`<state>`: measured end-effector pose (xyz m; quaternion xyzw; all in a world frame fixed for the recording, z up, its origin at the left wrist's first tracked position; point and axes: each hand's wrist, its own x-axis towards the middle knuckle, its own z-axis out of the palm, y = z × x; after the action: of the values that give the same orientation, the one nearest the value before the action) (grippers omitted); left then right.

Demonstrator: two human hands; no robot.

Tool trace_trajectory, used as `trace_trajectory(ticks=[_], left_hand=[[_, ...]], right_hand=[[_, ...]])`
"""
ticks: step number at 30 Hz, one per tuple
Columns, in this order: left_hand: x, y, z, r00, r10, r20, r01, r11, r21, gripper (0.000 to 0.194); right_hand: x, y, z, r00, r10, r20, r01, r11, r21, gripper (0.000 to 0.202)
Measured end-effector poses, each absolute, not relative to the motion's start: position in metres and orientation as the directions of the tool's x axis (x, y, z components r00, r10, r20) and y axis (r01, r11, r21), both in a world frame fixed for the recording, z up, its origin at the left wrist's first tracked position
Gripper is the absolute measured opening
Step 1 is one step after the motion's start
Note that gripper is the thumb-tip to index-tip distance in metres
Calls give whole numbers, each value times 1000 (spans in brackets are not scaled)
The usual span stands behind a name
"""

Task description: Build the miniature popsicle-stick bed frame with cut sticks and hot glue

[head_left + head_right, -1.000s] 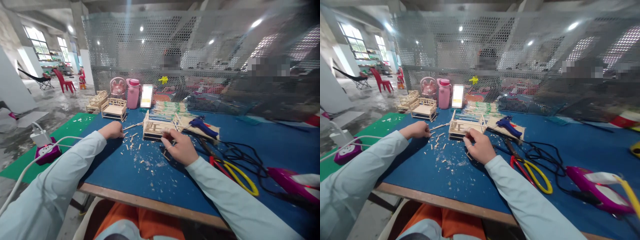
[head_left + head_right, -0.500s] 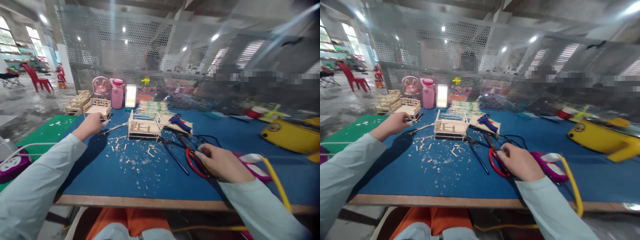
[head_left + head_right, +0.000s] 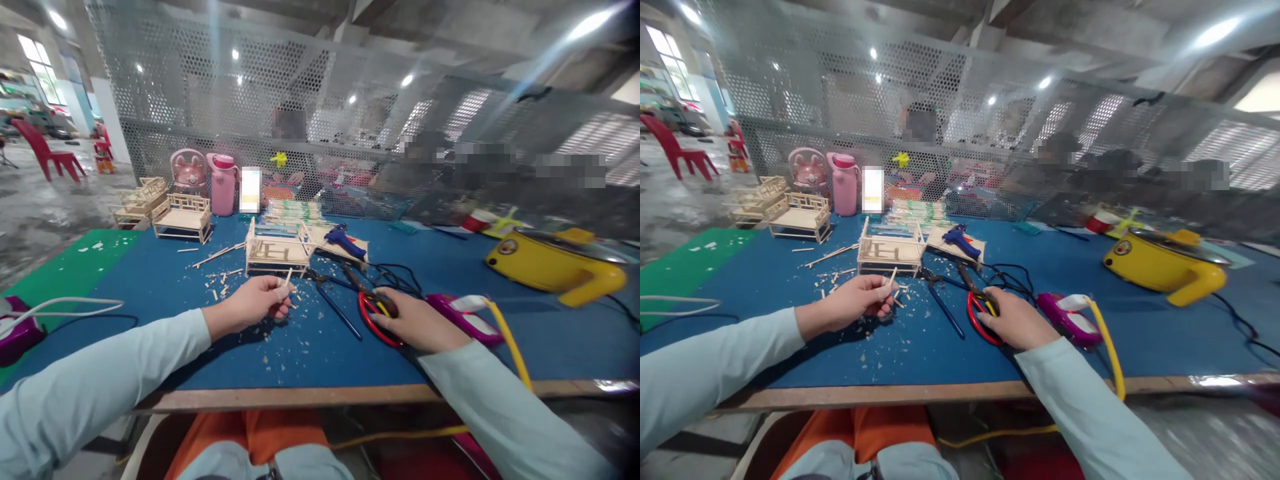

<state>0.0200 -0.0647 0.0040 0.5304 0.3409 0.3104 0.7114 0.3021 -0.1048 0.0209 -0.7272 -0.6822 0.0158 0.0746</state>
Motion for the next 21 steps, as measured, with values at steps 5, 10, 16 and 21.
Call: trace_trajectory(ticks=[5,10,16,21], left_hand=[[10,-62,-6,593,795,-129,-188,292,938,40],[8,-65,-5,589,799,-118,-184,275,944,43],[13,-67,-7,530,843,-87,-143,191,971,43],[14,-69,-6,522,852,-41,-125,123,985,42]], right_hand=[[294,-101,20,117,992,51,993,-115,-35,48],[298,-100,19,80,995,67,995,-76,-60,45],[259,-116,22,-101,933,345,994,105,9,30],[220,-104,4,-80,953,292,989,40,141,28]])
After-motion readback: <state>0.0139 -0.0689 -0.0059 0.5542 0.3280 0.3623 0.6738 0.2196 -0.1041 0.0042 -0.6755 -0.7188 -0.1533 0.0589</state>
